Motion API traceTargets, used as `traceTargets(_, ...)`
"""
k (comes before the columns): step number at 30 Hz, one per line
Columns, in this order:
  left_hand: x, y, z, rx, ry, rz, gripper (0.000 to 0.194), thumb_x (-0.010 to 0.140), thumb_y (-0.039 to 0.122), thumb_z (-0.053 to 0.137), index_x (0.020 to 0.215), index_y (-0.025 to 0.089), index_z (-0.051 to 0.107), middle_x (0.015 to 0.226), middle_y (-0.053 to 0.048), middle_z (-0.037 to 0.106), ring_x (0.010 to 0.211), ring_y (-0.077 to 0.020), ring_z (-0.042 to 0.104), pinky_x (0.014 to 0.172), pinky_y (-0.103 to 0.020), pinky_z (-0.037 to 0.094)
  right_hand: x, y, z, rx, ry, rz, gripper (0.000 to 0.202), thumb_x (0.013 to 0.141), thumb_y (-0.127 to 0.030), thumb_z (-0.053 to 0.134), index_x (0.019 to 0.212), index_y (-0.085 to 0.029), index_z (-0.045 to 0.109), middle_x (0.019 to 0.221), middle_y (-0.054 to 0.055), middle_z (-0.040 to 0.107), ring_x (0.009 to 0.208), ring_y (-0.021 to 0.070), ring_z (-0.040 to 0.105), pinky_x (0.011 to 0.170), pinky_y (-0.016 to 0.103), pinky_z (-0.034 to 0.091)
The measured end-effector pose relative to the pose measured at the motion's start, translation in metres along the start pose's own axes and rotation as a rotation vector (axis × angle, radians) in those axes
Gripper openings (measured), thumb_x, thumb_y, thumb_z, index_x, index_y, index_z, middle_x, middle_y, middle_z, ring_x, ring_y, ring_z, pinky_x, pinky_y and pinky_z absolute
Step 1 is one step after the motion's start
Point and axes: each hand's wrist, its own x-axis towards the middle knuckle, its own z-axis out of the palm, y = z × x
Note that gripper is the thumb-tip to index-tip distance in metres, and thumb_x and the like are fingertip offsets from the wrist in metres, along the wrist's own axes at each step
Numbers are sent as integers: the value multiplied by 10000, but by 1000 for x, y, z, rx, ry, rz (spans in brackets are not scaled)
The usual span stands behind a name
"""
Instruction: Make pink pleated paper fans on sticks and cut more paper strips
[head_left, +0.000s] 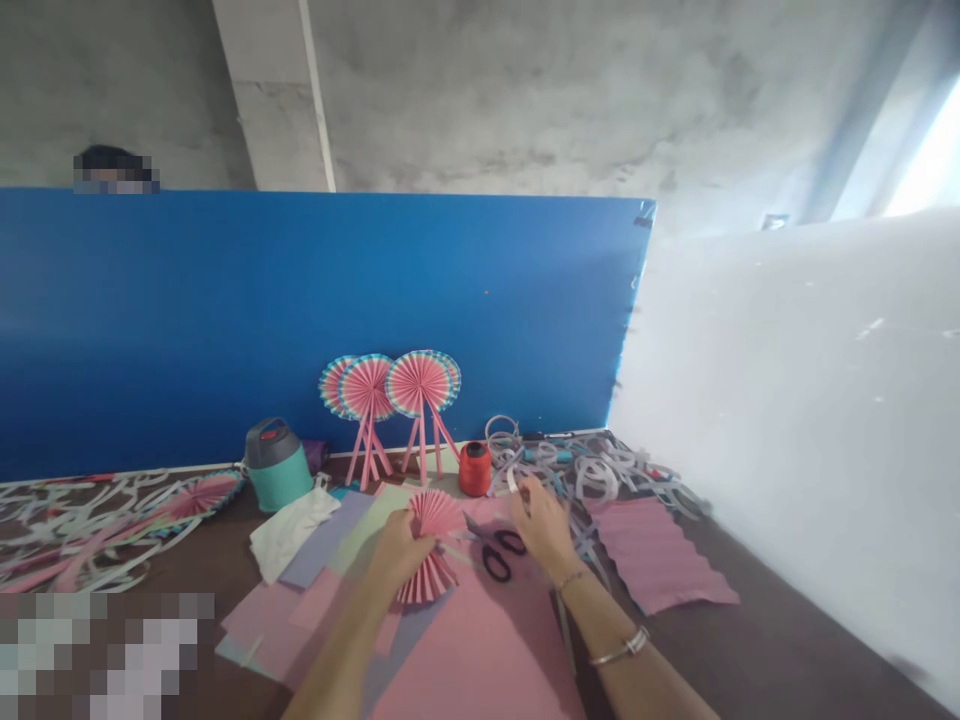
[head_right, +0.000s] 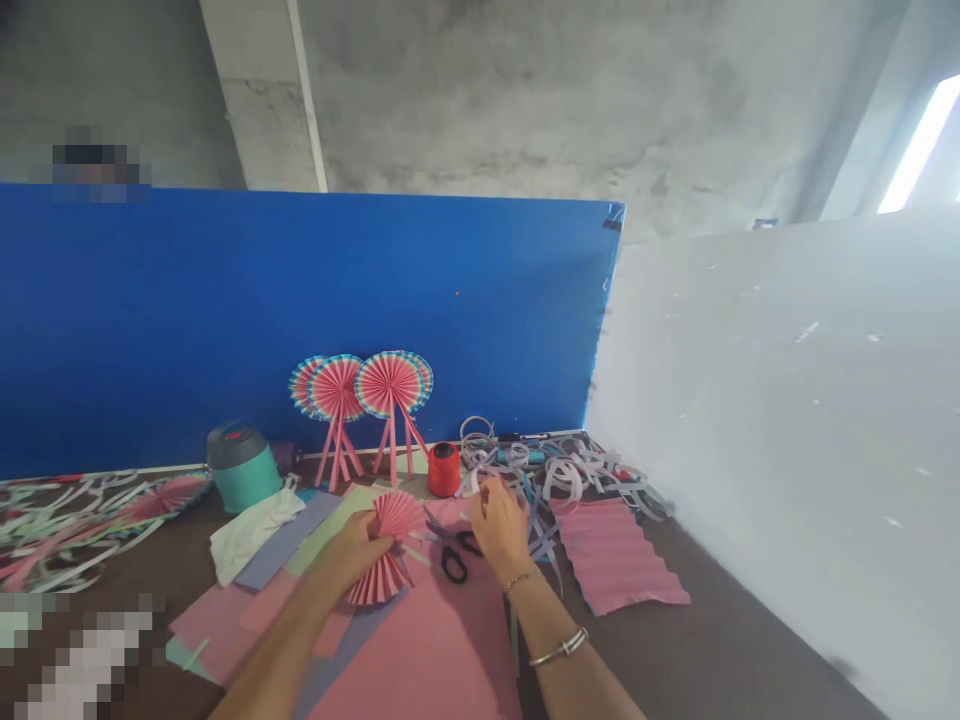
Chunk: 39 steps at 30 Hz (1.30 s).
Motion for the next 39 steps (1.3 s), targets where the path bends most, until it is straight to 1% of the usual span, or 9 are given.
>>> traceTargets(4,1,-2,6,94,254,80,521,671,154,566,1189,110,525,1335,-211,479,1264,-345,403,1002,-454,330,-6,-13,2,270,37,-211,198,910,-254,348,902,-194,537,722,39,639,659,178,593,703,312,401)
traceTargets(7,-4,5,10,59,441,436,478,747,129,498,1224,150,514,1252,-154,556,1197,-286,474,997,-452,366,-14,-24,2,297,29,-261,206,924,-276,348,929,-199,539,802,55,643,708,187,584,718,323,405)
traceTargets(9,-11,14,12,10,439,665,367,818,151,459,1168,198,560,1112,-100,630,1077,-241,552,950,-420,423,-19,-30,3,333,-20,-281,201,923,-265,353,980,-199,534,859,62,646,763,193,584,730,323,413)
traceTargets(13,-25,29,13,39,378,786,345,841,164,491,1168,227,581,1100,-89,634,1050,-239,561,911,-417,449,-24,-37,4,410,-75,-297,195,892,-215,383,1025,-192,524,928,76,649,824,199,583,745,320,421)
traceTargets(16,-28,32,12,70,325,787,378,831,150,510,1186,257,585,1203,-87,602,1116,-263,531,933,-456,429,-24,-40,2,436,-106,-342,204,865,-177,397,1008,-193,541,911,67,651,825,200,578,747,323,410)
traceTargets(20,-24,28,15,-56,162,741,292,856,202,500,1109,251,637,1045,-68,685,991,-238,604,883,-421,468,-23,-42,-4,465,-77,-416,203,849,-149,389,938,-197,565,859,49,642,786,188,568,749,324,392)
traceTargets(25,-18,29,22,-486,126,408,281,794,312,580,1038,209,673,899,-64,694,765,-198,651,675,-319,542,-24,-50,-19,390,137,-417,204,863,-213,440,1040,-171,529,1014,103,584,959,234,517,817,364,360)
traceTargets(31,-20,42,14,-1003,32,122,442,640,381,721,1017,160,654,696,2,631,655,-166,636,607,-288,557,-26,-58,-16,260,-40,-555,116,847,-298,527,850,-190,566,827,46,622,798,199,533,774,338,323)
traceTargets(39,-18,37,12,-935,37,140,295,684,371,661,875,148,637,699,-5,631,614,-141,617,615,-278,547,-22,-51,-7,247,-51,-551,266,921,-164,354,721,-193,527,650,-2,600,653,140,541,881,325,291)
